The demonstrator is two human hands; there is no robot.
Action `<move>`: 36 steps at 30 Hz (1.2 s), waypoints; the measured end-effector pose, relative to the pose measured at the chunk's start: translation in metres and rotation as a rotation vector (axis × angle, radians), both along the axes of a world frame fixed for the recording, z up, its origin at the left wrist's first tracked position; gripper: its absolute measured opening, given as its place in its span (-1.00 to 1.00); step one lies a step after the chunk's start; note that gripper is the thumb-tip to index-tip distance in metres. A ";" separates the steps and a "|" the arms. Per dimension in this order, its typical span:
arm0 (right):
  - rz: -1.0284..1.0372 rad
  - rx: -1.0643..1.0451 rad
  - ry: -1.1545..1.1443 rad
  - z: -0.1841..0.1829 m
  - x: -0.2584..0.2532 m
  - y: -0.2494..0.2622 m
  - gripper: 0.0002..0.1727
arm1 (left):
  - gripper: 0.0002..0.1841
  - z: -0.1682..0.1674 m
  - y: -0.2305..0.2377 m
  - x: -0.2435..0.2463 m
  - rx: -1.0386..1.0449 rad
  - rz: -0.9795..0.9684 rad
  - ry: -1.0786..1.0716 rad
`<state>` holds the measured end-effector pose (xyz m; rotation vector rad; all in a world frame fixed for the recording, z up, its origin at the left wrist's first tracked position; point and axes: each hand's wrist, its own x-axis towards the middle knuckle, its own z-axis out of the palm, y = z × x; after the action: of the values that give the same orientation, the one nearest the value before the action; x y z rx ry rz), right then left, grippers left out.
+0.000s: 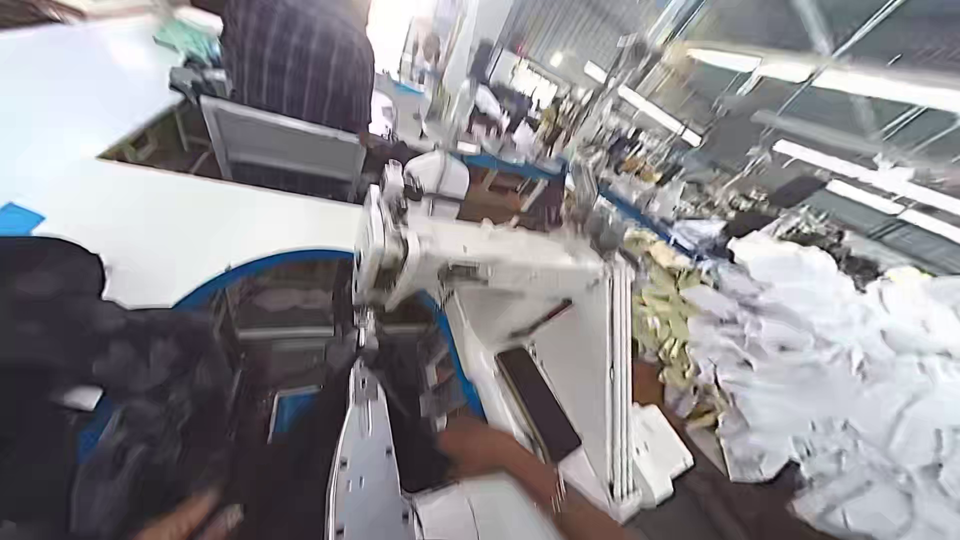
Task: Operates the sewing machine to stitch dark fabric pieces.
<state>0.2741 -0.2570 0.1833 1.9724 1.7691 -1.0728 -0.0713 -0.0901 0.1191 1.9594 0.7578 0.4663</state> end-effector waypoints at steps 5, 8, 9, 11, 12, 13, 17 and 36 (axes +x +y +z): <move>0.220 0.439 -0.261 0.110 -0.070 -0.045 -0.97 | -0.61 0.055 -0.072 0.036 0.397 -0.023 -0.178; 0.213 0.696 -0.335 0.100 -0.137 -0.063 -0.93 | -0.70 0.059 -0.127 0.077 0.426 0.077 -0.168; 0.155 0.710 -0.340 0.087 -0.144 -0.061 -0.92 | -0.72 0.054 -0.130 0.083 0.451 0.098 -0.177; 0.004 0.689 -0.363 0.088 -0.145 -0.050 -0.82 | -0.71 0.045 -0.125 0.086 0.516 0.134 -0.217; -0.043 0.691 -0.386 0.094 -0.147 -0.046 -0.70 | -0.71 0.043 -0.123 0.084 0.536 0.138 -0.234; -0.055 0.696 -0.415 0.097 -0.151 -0.042 -0.64 | -0.71 0.042 -0.122 0.082 0.542 0.131 -0.250; -0.027 0.740 -0.440 0.078 -0.165 -0.012 -0.59 | -0.73 0.034 -0.104 0.087 0.558 0.159 -0.325; -0.176 0.775 -0.464 0.057 -0.120 0.063 -0.57 | -0.68 0.025 -0.043 0.154 0.170 0.346 -0.458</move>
<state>0.1541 -0.1940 0.2401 2.5516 1.9082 0.1188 0.0828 -0.1333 0.1444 1.7756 0.7744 1.1747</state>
